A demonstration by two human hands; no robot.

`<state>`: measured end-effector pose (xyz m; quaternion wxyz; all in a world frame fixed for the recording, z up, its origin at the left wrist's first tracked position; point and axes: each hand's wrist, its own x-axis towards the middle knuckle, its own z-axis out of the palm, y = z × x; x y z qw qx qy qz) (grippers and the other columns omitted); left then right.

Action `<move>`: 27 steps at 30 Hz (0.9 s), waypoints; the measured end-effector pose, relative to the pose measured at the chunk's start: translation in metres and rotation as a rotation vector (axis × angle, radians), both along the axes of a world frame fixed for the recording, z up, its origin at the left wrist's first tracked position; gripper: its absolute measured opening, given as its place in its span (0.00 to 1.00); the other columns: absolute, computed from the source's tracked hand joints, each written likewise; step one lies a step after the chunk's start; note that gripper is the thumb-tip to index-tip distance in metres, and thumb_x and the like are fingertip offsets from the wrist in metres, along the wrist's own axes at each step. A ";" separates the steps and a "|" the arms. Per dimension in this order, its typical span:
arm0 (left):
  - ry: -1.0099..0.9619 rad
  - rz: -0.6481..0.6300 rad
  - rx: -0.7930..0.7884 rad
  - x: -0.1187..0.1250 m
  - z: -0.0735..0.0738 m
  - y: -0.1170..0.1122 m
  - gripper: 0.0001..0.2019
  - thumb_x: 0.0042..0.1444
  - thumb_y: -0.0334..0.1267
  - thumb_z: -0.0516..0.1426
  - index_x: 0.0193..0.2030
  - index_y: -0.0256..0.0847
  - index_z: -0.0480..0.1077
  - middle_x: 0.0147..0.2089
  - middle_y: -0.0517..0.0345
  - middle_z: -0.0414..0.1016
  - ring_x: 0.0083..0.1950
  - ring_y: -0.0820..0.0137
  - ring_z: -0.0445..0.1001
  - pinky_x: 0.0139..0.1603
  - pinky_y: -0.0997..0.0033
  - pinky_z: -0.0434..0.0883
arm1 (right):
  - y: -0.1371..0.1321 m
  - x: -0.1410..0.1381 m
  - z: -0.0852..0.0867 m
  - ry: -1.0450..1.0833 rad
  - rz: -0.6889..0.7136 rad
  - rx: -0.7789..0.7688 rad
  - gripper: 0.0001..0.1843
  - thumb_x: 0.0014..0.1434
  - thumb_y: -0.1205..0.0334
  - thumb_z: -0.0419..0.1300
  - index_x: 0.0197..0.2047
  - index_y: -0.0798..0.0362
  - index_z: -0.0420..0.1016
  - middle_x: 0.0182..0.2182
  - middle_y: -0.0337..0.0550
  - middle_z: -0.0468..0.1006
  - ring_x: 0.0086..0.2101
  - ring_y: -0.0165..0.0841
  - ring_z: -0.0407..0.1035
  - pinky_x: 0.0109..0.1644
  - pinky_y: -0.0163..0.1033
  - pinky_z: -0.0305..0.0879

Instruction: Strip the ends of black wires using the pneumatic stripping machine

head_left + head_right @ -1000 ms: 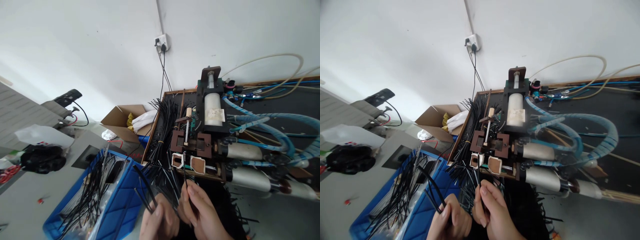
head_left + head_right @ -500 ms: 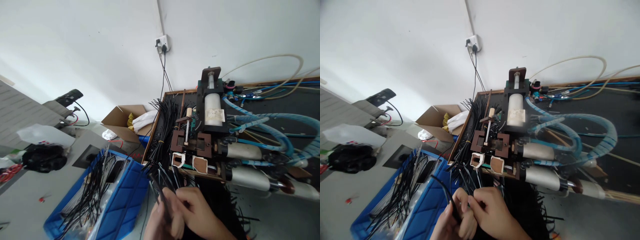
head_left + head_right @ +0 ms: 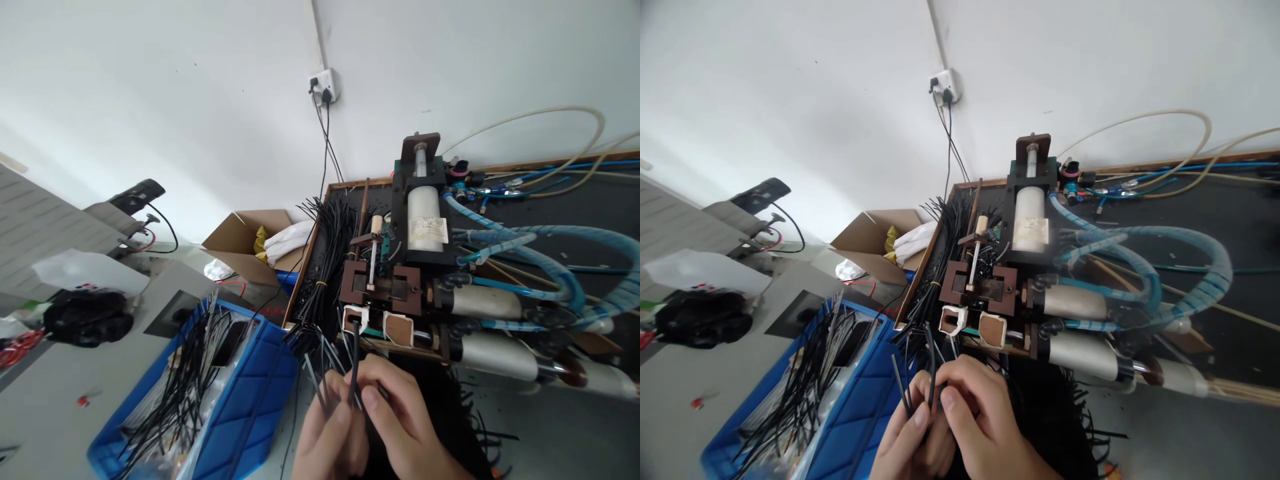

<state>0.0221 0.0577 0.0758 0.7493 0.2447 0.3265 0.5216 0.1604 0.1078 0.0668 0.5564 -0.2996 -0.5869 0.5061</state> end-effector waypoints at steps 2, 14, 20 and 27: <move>0.020 0.021 0.000 0.000 -0.002 0.000 0.15 0.69 0.51 0.63 0.45 0.45 0.66 0.22 0.71 0.55 0.21 0.78 0.47 0.24 0.77 0.51 | 0.001 -0.002 0.003 0.016 0.043 -0.032 0.14 0.75 0.53 0.57 0.45 0.46 0.84 0.32 0.42 0.81 0.33 0.36 0.74 0.38 0.37 0.68; 0.024 0.022 -0.043 0.002 -0.004 -0.001 0.17 0.69 0.53 0.62 0.46 0.40 0.71 0.21 0.68 0.57 0.21 0.78 0.50 0.25 0.77 0.50 | -0.003 0.001 -0.011 0.148 0.164 -0.240 0.17 0.68 0.44 0.65 0.40 0.47 0.88 0.26 0.49 0.82 0.28 0.43 0.76 0.36 0.46 0.73; 0.057 0.066 0.005 0.007 -0.005 0.005 0.21 0.74 0.56 0.52 0.47 0.39 0.74 0.26 0.58 0.73 0.22 0.75 0.62 0.26 0.76 0.56 | -0.005 -0.011 -0.022 0.536 0.389 -0.602 0.21 0.65 0.41 0.68 0.37 0.52 0.79 0.16 0.34 0.69 0.14 0.29 0.64 0.19 0.32 0.61; 0.040 0.132 0.051 0.009 0.000 0.008 0.19 0.72 0.54 0.56 0.48 0.40 0.79 0.41 0.49 0.81 0.34 0.66 0.76 0.44 0.62 0.72 | 0.000 -0.010 -0.012 0.654 0.300 -0.604 0.21 0.68 0.43 0.65 0.34 0.52 0.74 0.25 0.30 0.58 0.16 0.19 0.46 0.16 0.27 0.43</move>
